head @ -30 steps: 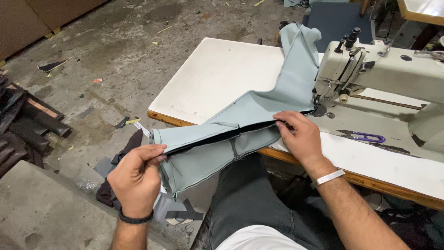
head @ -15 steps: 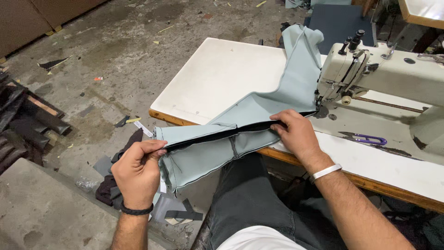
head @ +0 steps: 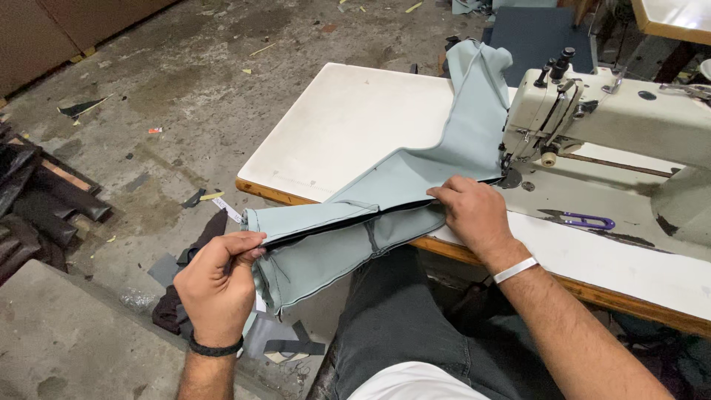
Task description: The person sews a light blue fabric piece with a black zipper using a sewing machine, then trims excess threads and turns the fabric right side out to reveal a finished bag.
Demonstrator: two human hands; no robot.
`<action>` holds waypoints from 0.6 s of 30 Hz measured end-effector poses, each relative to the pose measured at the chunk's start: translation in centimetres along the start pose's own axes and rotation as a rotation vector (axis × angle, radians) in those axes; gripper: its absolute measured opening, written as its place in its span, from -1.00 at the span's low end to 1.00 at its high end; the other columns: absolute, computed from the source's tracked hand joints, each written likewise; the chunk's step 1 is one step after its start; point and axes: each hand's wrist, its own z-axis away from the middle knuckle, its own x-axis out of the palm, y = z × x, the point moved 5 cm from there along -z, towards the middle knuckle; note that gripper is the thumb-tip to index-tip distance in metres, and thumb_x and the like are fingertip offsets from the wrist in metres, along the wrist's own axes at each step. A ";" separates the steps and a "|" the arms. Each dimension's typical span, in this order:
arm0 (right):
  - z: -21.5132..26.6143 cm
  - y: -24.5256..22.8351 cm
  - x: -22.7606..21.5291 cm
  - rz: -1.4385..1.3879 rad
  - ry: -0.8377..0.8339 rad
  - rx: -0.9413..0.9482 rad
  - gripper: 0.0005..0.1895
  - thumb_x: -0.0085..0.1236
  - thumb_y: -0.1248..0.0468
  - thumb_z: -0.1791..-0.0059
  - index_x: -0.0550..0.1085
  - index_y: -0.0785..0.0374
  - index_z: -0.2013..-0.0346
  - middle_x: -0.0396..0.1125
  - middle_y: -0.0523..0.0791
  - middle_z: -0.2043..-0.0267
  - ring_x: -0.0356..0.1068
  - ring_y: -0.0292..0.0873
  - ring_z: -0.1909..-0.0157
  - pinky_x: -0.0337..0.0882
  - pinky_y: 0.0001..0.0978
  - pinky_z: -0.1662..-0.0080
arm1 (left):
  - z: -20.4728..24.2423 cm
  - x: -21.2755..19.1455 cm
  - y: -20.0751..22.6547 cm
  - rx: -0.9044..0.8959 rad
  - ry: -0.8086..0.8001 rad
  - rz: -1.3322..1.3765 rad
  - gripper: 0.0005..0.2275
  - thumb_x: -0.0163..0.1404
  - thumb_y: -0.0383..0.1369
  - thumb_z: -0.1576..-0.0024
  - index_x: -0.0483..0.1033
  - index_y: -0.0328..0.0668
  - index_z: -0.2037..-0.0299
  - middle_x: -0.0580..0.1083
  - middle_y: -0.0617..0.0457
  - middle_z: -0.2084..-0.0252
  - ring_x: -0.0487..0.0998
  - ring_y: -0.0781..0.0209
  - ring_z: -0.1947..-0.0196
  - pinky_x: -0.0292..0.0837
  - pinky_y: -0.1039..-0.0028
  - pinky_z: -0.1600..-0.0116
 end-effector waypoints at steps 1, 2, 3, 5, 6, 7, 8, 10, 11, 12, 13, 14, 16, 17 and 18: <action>0.2 0.0 -0.2 0.007 0.017 -0.003 -0.77 0.21 0.38 0.07 0.65 0.02 0.18 0.44 -0.21 0.29 0.45 -0.13 0.20 0.44 -0.23 0.19 | 0.1 -0.1 0.2 -0.011 -0.001 -0.005 -0.89 0.06 -0.73 -0.13 0.58 -0.41 0.26 0.63 -0.07 0.22 0.63 0.34 0.26 0.57 0.56 0.12; 0.6 0.0 -0.3 0.013 0.034 -0.005 -0.75 0.21 0.39 0.08 0.65 0.03 0.18 0.44 -0.21 0.30 0.44 -0.12 0.21 0.41 -0.21 0.18 | 0.2 -0.1 0.7 -0.004 -0.019 -0.013 -0.87 0.04 -0.75 -0.10 0.57 -0.42 0.26 0.63 -0.07 0.21 0.65 0.32 0.26 0.59 0.55 0.12; 1.1 0.0 -0.5 0.021 0.051 -0.005 -0.74 0.22 0.41 0.10 0.65 0.04 0.18 0.44 -0.20 0.32 0.43 -0.10 0.23 0.39 -0.20 0.17 | 0.3 -0.3 1.2 0.004 -0.039 -0.019 -0.84 0.02 -0.77 -0.07 0.57 -0.42 0.26 0.63 -0.08 0.20 0.66 0.29 0.25 0.60 0.54 0.11; 2.8 0.2 -1.2 -0.031 0.128 0.037 -0.82 0.25 0.39 0.12 0.62 0.11 0.24 0.44 -0.20 0.32 0.43 -0.11 0.23 0.35 -0.15 0.10 | 0.5 -0.7 3.2 0.112 -0.122 -0.081 -0.82 0.00 -0.76 0.03 0.55 -0.39 0.31 0.63 -0.07 0.22 0.68 0.24 0.25 0.60 0.50 0.13; 3.9 0.2 -1.5 -0.058 0.167 0.059 -0.85 0.27 0.38 0.13 0.60 0.14 0.28 0.44 -0.20 0.32 0.43 -0.11 0.23 0.33 -0.12 0.06 | 1.0 -1.0 4.6 0.212 -0.184 -0.136 -0.82 0.01 -0.73 0.11 0.54 -0.35 0.36 0.63 -0.05 0.24 0.69 0.22 0.25 0.58 0.48 0.14; 5.2 0.4 -1.7 -0.056 0.191 0.110 -0.86 0.26 0.39 0.13 0.59 0.14 0.30 0.44 -0.20 0.32 0.44 -0.12 0.21 0.32 -0.11 0.04 | 1.6 -1.0 6.0 0.316 -0.247 -0.187 -0.82 0.02 -0.71 0.19 0.53 -0.32 0.41 0.63 -0.04 0.26 0.70 0.19 0.25 0.57 0.45 0.15; 6.7 0.6 -1.8 -0.053 0.215 0.160 -0.86 0.26 0.41 0.14 0.58 0.14 0.33 0.45 -0.20 0.33 0.45 -0.13 0.18 0.32 -0.10 0.01 | 2.4 -0.7 7.5 0.441 -0.287 -0.199 -0.86 0.03 -0.62 0.16 0.54 -0.22 0.43 0.62 0.05 0.31 0.69 0.24 0.31 0.52 0.45 0.24; 9.5 1.1 -1.9 -0.075 0.236 0.240 -0.86 0.23 0.44 0.14 0.56 0.16 0.33 0.46 -0.18 0.26 0.46 -0.13 0.11 0.32 -0.10 -0.05 | 4.4 1.3 9.6 0.678 -0.566 -0.158 -0.99 0.07 -0.41 0.04 0.54 -0.05 0.45 0.62 0.18 0.34 0.66 0.31 0.41 0.41 0.42 0.40; 10.8 1.3 -1.7 -0.104 0.236 0.268 -0.85 0.21 0.45 0.14 0.55 0.17 0.32 0.48 -0.17 0.19 0.46 -0.12 0.06 0.33 -0.12 -0.08 | 5.5 2.8 9.9 0.784 -0.808 -0.108 -0.93 0.09 -0.30 -0.04 0.52 0.00 0.45 0.64 0.22 0.32 0.63 0.33 0.45 0.35 0.41 0.48; 11.9 1.5 -1.4 -0.133 0.236 0.297 -0.83 0.19 0.47 0.13 0.53 0.18 0.30 0.50 -0.16 0.12 0.46 -0.12 0.01 0.34 -0.14 -0.11 | 5.9 4.1 9.9 0.788 -0.951 -0.040 -0.95 0.06 -0.32 -0.06 0.55 -0.03 0.37 0.61 0.18 0.32 0.63 0.28 0.43 0.39 0.39 0.44; 12.9 1.6 -1.0 -0.166 0.236 0.355 -0.84 0.19 0.46 0.12 0.54 0.19 0.28 0.48 -0.12 0.09 0.45 -0.10 -0.01 0.36 -0.16 -0.11 | 6.3 5.5 10.1 0.787 -1.095 0.030 -0.92 0.04 -0.34 -0.08 0.57 -0.07 0.30 0.58 0.15 0.32 0.62 0.22 0.42 0.42 0.38 0.40; 13.7 1.8 -0.5 -0.200 0.236 0.413 -0.84 0.19 0.45 0.10 0.54 0.19 0.26 0.46 -0.09 0.06 0.44 -0.08 -0.04 0.38 -0.19 -0.11 | 6.7 6.8 10.4 0.783 -1.238 0.101 -0.88 0.01 -0.36 -0.10 0.59 -0.11 0.23 0.55 0.11 0.32 0.61 0.16 0.40 0.46 0.36 0.36; 14.6 2.6 0.4 -0.181 0.236 0.444 -0.82 0.20 0.45 0.13 0.56 0.19 0.27 0.46 -0.09 0.08 0.44 -0.07 -0.08 0.36 -0.12 -0.16 | 4.8 8.5 11.2 0.646 -1.346 0.314 -0.88 0.01 -0.29 -0.21 0.48 -0.11 0.32 0.52 0.11 0.35 0.63 0.12 0.24 0.54 0.36 0.12; 14.7 2.6 0.5 -0.128 0.230 0.415 -0.81 0.21 0.46 0.17 0.57 0.18 0.31 0.48 -0.13 0.13 0.45 -0.07 -0.09 0.32 -0.04 -0.20 | 3.8 10.1 11.7 0.605 -1.397 0.277 -0.88 0.04 -0.25 -0.15 0.55 -0.06 0.31 0.54 0.06 0.39 0.61 0.04 0.32 0.51 0.31 0.21; 14.6 2.7 0.6 -0.075 0.224 0.387 -0.79 0.21 0.47 0.22 0.59 0.17 0.34 0.50 -0.16 0.19 0.46 -0.07 -0.11 0.28 0.05 -0.25 | 2.9 12.6 12.3 0.563 -1.449 0.241 -0.86 0.07 -0.22 -0.09 0.63 -0.02 0.29 0.57 0.01 0.42 0.60 -0.03 0.41 0.48 0.25 0.31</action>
